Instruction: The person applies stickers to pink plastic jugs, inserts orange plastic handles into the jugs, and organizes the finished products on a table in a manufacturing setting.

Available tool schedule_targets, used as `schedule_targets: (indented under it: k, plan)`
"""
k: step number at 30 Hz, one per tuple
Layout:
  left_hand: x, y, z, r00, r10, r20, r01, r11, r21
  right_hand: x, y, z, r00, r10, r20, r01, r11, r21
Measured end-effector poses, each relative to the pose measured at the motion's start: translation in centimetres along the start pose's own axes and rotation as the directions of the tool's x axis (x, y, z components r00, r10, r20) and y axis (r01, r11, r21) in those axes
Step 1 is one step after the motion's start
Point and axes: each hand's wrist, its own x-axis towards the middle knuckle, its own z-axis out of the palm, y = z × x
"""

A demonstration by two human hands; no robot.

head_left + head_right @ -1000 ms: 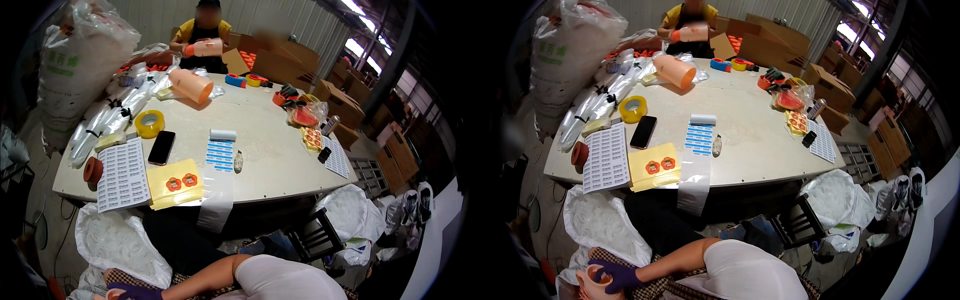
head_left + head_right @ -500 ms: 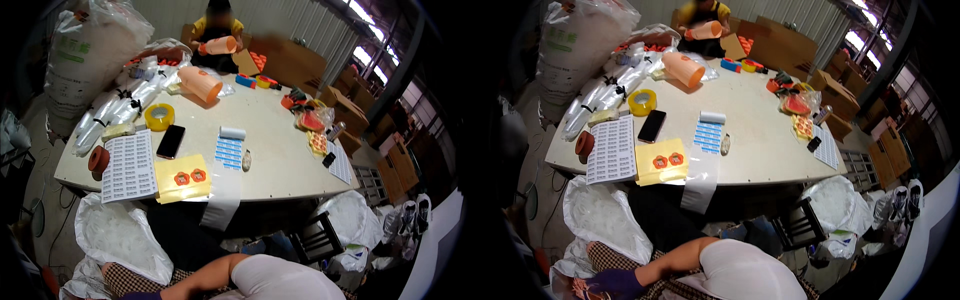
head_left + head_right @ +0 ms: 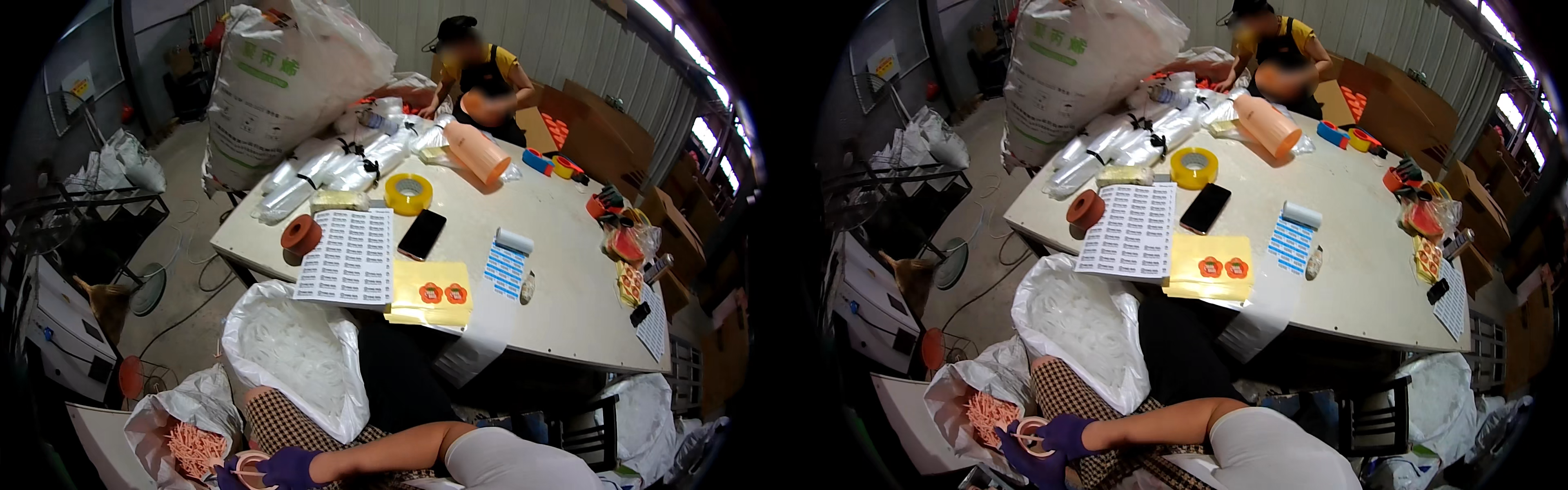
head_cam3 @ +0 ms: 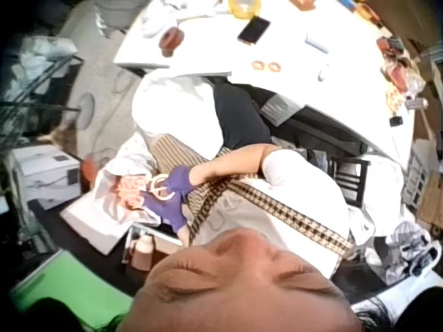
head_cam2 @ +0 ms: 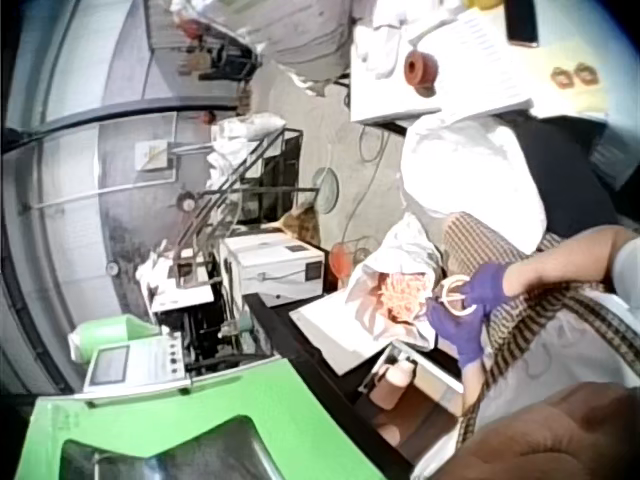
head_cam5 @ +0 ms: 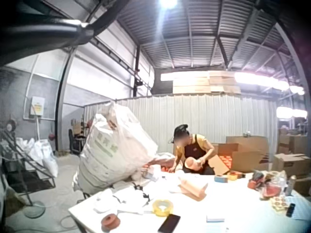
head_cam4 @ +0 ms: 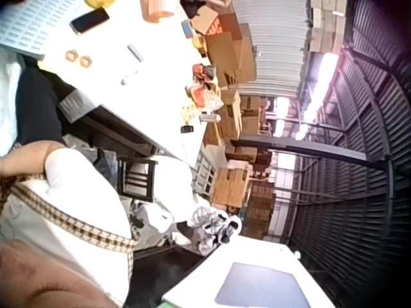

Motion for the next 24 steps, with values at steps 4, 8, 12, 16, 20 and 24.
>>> schedule_targets:
  k: [4, 8, 12, 16, 20, 24]
  plan:
    - [-1.1, 0.6, -1.2, 0.986, -0.156, 0.055, 0.155, 0.988, 0.026, 2.3, -0.6, -0.3, 0.922, 0.156, 0.356, -0.145, 0.988, -0.058]
    - [-2.2, 1.5, -2.6, 0.962, -0.105, 0.253, 0.019, 0.946, 0.322, 2.1, -0.8, -1.6, 0.772, 0.174, 0.611, -0.159, 0.984, -0.078]
    - [-1.5, 1.3, -1.9, 0.967, 0.077, 0.243, -0.125, 0.974, 0.188, 2.0, -0.3, 1.0, 0.974, -0.070, 0.218, 0.076, 0.997, -0.020]
    - [0.9, -0.6, -3.4, 0.984, 0.070, 0.165, -0.098, 0.982, 0.163, 4.1, -0.1, 2.0, 0.863, -0.472, -0.180, 0.474, 0.880, -0.035]
    - [5.5, -1.1, -5.8, 0.982, 0.170, 0.080, -0.180, 0.975, 0.134, 4.3, -0.3, 1.2, 0.932, -0.323, -0.167, 0.315, 0.946, -0.074]
    - [6.7, -8.4, -4.6, 0.991, 0.060, 0.118, -0.080, 0.982, 0.170, 6.9, -2.7, -1.4, 0.980, -0.080, -0.181, 0.079, 0.997, -0.016]
